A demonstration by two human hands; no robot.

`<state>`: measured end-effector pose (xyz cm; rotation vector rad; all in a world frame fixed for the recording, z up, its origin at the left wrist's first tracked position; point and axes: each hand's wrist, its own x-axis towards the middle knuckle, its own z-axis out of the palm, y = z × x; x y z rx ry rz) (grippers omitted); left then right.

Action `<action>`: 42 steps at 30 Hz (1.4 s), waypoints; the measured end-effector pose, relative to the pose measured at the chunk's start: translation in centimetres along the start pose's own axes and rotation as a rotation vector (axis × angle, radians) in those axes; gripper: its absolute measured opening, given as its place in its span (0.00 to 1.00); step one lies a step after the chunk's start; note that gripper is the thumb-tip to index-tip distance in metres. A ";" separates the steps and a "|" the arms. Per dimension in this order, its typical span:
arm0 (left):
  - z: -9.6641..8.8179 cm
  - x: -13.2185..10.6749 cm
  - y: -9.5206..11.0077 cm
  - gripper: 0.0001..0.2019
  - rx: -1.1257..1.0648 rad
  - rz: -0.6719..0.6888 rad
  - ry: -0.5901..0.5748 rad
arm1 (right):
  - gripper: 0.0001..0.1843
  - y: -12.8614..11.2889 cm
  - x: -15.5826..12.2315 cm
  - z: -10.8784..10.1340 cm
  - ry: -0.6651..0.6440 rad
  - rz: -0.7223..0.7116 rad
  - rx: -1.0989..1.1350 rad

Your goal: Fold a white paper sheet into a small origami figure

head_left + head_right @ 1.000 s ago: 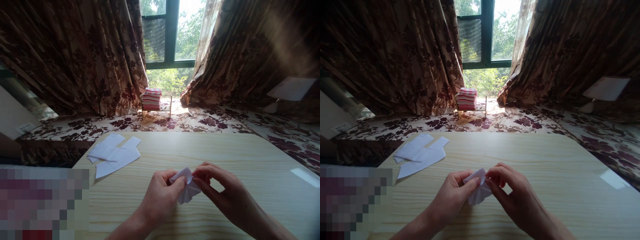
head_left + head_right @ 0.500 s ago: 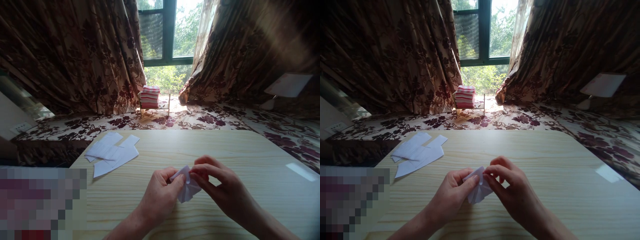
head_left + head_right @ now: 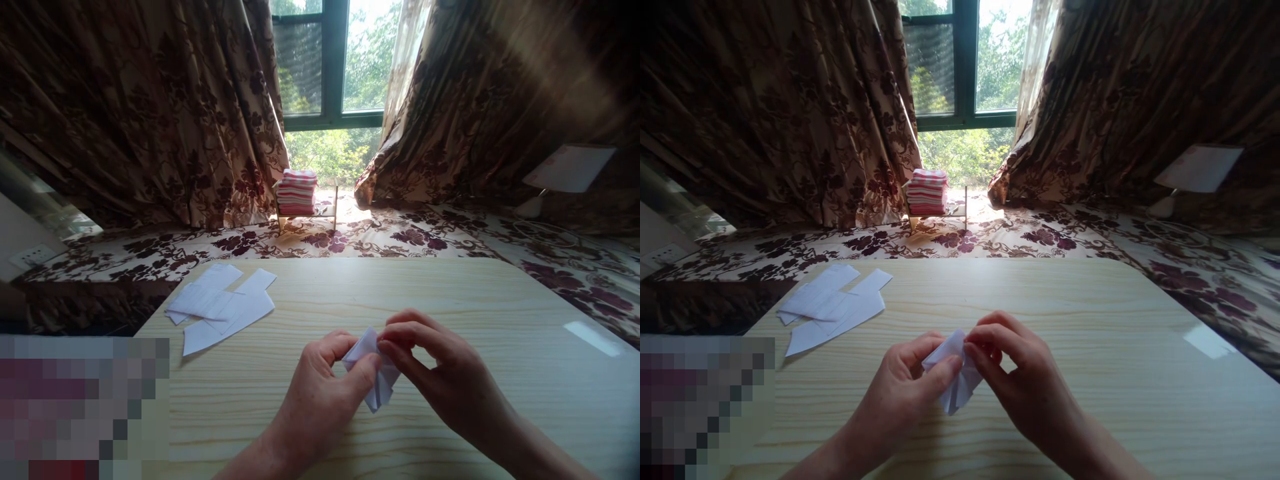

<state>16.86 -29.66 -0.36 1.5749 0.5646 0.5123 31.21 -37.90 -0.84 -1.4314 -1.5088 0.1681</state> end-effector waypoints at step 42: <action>0.2 0.1 0.3 0.13 0.021 -0.060 0.013 | 0.06 -0.1 0.0 0.0 -0.072 0.104 0.073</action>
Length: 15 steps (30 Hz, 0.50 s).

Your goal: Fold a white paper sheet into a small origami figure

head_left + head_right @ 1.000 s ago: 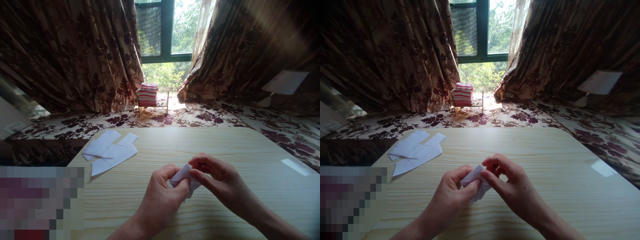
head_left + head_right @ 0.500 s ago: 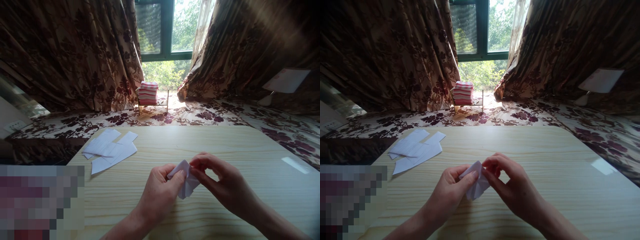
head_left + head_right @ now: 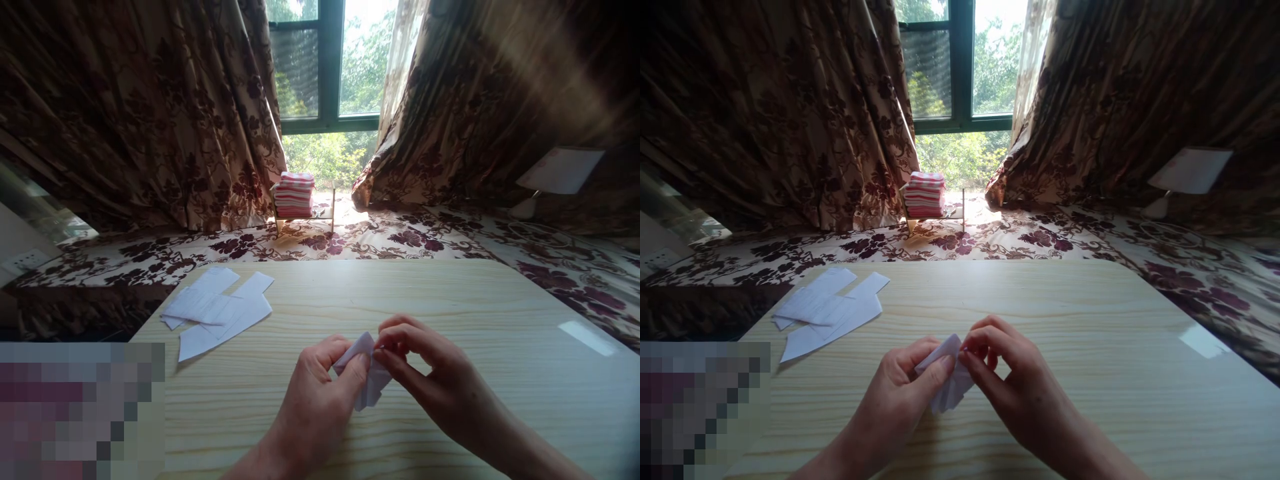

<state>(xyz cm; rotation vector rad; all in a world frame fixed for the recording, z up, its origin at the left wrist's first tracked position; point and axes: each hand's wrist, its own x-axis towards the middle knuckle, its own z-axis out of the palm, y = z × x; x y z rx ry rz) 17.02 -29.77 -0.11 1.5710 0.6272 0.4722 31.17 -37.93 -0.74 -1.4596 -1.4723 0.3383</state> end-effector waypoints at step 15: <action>0.4 -0.3 0.0 0.10 0.159 0.113 0.031 | 0.10 0.5 -0.1 -0.4 -0.142 0.353 0.317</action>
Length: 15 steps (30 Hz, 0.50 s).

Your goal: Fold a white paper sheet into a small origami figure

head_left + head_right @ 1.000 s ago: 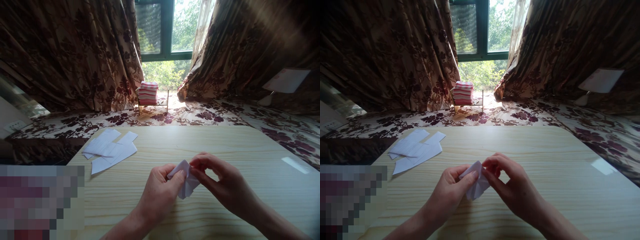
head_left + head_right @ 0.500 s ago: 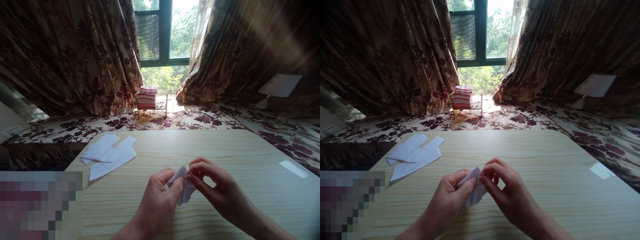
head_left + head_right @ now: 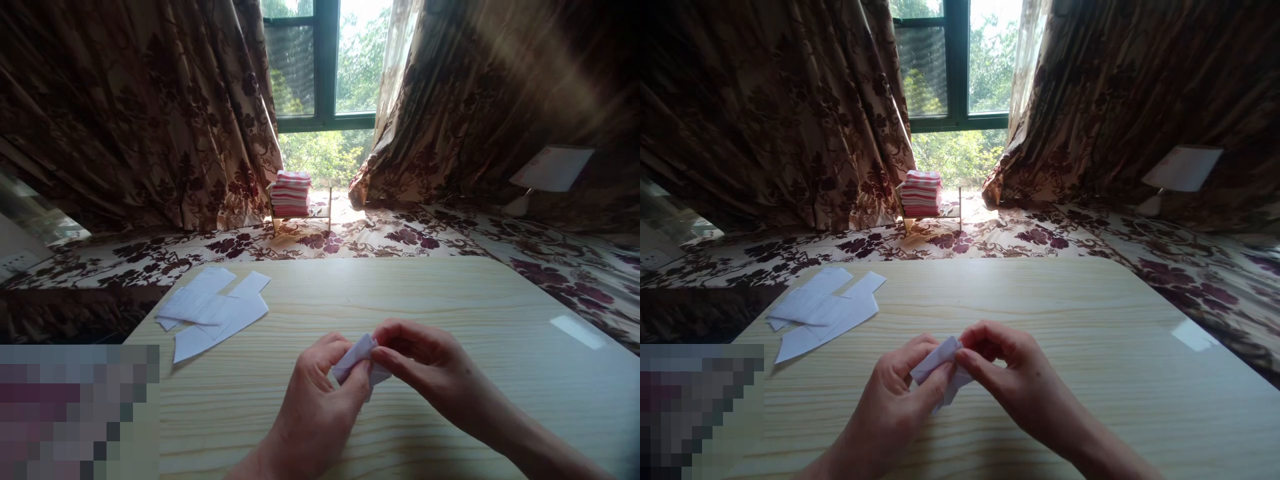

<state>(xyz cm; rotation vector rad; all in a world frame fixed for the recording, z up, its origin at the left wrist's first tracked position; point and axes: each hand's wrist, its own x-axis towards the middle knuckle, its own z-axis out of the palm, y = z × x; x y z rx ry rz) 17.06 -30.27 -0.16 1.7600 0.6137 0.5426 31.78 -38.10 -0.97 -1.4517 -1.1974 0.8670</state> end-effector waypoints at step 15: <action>-0.2 0.6 -0.3 0.11 -0.420 -0.224 -0.092 | 0.18 -0.2 -0.2 0.2 0.018 0.104 0.098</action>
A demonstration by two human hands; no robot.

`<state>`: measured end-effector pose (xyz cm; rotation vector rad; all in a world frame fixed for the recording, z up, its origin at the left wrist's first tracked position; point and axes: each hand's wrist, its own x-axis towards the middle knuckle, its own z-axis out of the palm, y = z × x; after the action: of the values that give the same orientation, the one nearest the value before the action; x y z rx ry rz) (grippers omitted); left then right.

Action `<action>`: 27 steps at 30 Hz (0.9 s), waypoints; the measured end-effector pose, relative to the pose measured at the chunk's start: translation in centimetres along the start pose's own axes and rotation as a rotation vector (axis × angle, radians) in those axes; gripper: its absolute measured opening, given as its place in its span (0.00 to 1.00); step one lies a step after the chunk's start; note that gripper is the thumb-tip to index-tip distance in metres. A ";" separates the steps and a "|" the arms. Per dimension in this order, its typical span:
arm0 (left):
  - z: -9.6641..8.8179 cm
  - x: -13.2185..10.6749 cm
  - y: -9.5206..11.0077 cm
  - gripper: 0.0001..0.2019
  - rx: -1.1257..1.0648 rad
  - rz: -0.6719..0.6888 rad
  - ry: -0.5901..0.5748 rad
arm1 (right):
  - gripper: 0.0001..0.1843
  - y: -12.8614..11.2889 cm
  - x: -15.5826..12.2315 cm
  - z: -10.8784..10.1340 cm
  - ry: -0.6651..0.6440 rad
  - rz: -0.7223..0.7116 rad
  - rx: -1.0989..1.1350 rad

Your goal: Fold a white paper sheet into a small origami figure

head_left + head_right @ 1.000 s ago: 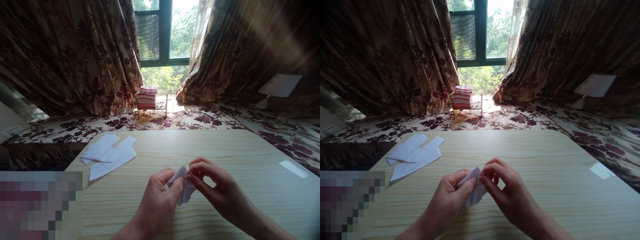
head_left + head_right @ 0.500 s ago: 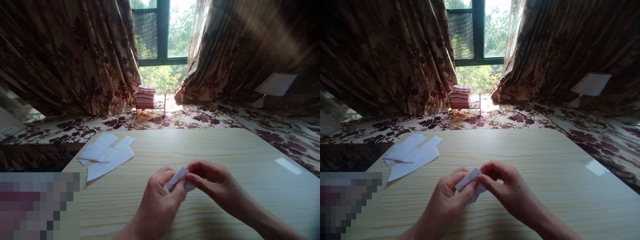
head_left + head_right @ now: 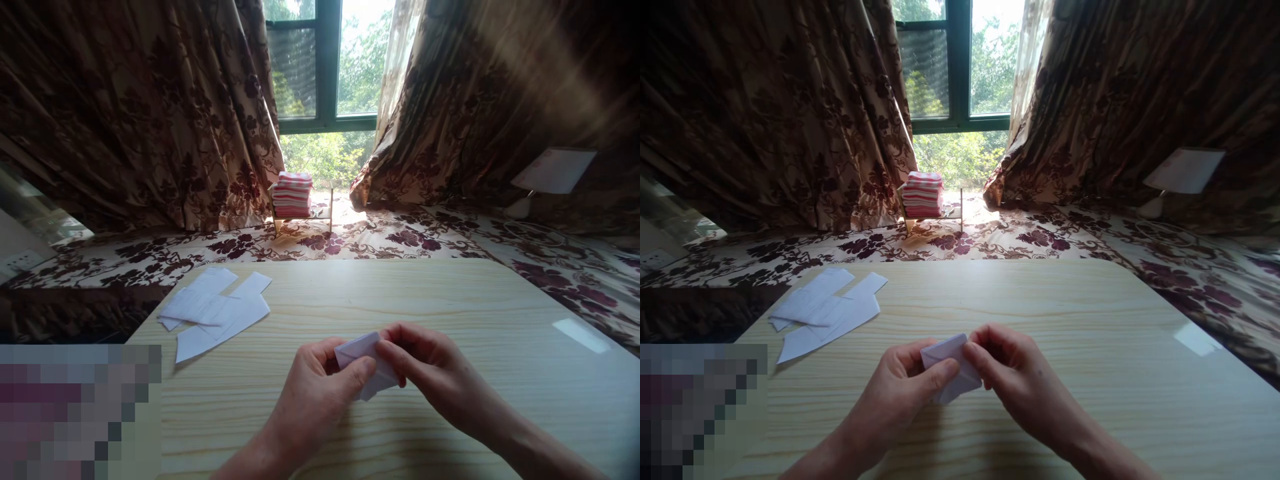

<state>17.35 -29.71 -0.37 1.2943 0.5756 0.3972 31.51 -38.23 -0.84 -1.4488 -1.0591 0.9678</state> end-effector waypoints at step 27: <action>-0.3 0.2 -0.3 0.12 0.010 0.073 0.071 | 0.10 0.6 0.2 -0.4 0.108 -0.205 -0.198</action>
<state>17.33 -29.46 -0.74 1.3172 0.5920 0.5026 32.01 -38.23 -1.42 -1.5003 -1.2232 0.6462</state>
